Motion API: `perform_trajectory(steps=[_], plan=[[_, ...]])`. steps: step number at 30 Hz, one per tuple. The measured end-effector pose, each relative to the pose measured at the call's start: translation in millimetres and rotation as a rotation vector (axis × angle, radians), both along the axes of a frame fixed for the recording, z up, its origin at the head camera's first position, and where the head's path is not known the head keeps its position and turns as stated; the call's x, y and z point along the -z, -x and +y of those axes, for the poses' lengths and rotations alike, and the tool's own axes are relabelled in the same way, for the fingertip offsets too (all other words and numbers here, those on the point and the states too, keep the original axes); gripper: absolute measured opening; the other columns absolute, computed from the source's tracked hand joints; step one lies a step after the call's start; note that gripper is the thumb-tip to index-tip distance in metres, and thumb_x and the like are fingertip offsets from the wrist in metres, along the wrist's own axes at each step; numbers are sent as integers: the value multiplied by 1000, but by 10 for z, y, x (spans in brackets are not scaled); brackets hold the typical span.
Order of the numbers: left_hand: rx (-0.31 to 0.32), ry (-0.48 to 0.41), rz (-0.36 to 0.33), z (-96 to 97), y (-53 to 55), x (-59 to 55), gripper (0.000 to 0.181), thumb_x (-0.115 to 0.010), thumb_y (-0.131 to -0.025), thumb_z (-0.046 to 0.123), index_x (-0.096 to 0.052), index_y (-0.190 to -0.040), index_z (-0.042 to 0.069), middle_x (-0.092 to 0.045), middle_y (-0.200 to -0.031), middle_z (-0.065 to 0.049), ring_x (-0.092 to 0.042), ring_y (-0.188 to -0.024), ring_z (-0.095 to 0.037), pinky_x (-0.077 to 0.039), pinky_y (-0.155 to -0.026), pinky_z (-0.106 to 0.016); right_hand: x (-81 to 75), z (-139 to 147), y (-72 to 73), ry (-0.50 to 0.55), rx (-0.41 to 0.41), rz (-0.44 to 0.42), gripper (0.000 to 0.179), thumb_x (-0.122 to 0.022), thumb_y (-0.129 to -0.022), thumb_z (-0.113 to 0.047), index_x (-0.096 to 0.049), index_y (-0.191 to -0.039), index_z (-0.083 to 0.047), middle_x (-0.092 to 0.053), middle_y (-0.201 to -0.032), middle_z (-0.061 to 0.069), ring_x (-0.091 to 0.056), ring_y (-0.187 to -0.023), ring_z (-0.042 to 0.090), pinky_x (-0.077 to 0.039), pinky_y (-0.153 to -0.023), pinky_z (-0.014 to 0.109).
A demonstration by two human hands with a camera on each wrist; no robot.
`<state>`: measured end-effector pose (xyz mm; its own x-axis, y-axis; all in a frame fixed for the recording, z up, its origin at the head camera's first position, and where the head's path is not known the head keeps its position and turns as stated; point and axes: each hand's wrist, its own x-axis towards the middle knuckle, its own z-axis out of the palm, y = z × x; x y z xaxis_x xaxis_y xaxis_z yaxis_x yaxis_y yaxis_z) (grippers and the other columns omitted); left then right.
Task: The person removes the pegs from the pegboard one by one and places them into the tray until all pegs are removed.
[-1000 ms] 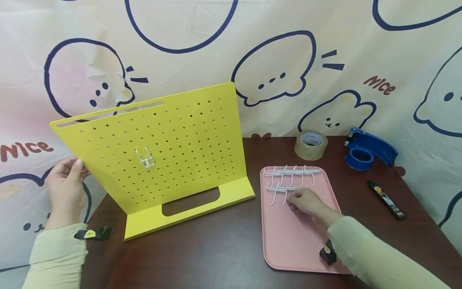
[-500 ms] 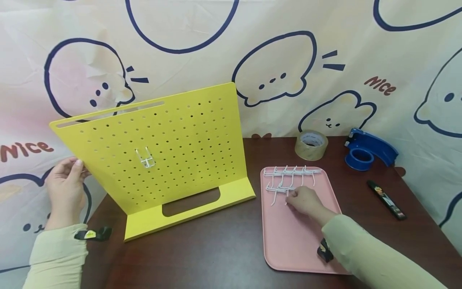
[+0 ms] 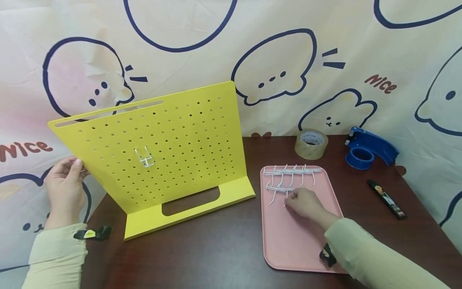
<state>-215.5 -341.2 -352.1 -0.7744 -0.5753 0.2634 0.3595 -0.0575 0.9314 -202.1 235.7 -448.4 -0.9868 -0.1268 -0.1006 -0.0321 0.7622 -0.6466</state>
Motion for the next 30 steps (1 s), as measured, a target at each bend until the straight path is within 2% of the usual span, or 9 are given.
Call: perform_trajectory(steps=[4, 10, 12, 16, 19, 23, 27, 30], plan=[[0, 18, 8, 4, -11, 2, 12, -67, -101, 9, -74, -107, 3, -67, -103, -5, -64, -82, -15, -55, -73, -14, -54, -7, 36, -10, -28, 58, 20, -67, -94, -16, -61, -76, -10, -54, -65, -3, -52, -59, 15, -43, -56, 31], [-2, 10, 6, 14, -7, 4, 14, -67, -100, 9, -74, -109, 0, -67, -103, -6, -63, -83, -16, -55, -74, -14, -50, -34, 46, 13, -53, 21, 17, -67, -95, -17, -62, -80, -10, -60, -67, -2, -59, -57, 14, -49, -56, 32], [-1, 7, 3, 15, -3, -2, 15, -67, -100, 9, -74, -109, -1, -67, -103, -7, -63, -84, -17, -55, -73, -15, -65, -77, 38, 16, -60, 27, 18, -67, -96, -18, -62, -81, -10, -59, -65, -2, -58, -57, 14, -48, -56, 32], [0, 13, 8, 5, 2, -4, 16, -68, -100, 10, -74, -110, 0, -67, -104, -7, -63, -86, -17, -55, -74, -15, -205, -245, 79, 49, -88, 64, 19, -68, -98, -20, -61, -83, -10, -56, -68, -2, -55, -61, 15, -44, -59, 32], [-3, 17, 14, -1, 1, 5, 15, -67, -100, 10, -74, -109, 0, -67, -105, -6, -63, -86, -17, -55, -75, -15, -375, -442, 171, 140, -124, 51, 18, -67, -99, -18, -61, -86, -7, -59, -73, 1, -59, -68, 21, -50, -61, 32], [-9, 25, 21, -2, 2, 7, 13, -67, -101, 9, -74, -108, 0, -67, -101, -6, -63, -84, -16, -55, -74, -15, -612, -777, 320, 293, -180, -14, 15, -65, -101, -16, -64, -98, 0, -66, -85, 9, -66, -81, 29, -60, -69, 37], [-16, 37, 22, 1, 4, 10, 12, -66, -101, 8, -74, -107, 1, -65, -97, -5, -62, -82, -16, -55, -74, -15, -833, -1157, 427, 434, -246, -94, 23, -63, -103, -14, -64, -113, 6, -69, -97, 14, -67, -89, 28, -60, -76, 38], [-20, 36, 10, 1, 0, 12, 12, -66, -101, 8, -74, -107, 2, -65, -97, -5, -62, -82, -15, -55, -74, -15, -962, -1438, 474, 542, -292, -183, 29, -61, -104, -13, -60, -123, 10, -68, -110, 22, -67, -102, 35, -60, -83, 38]])
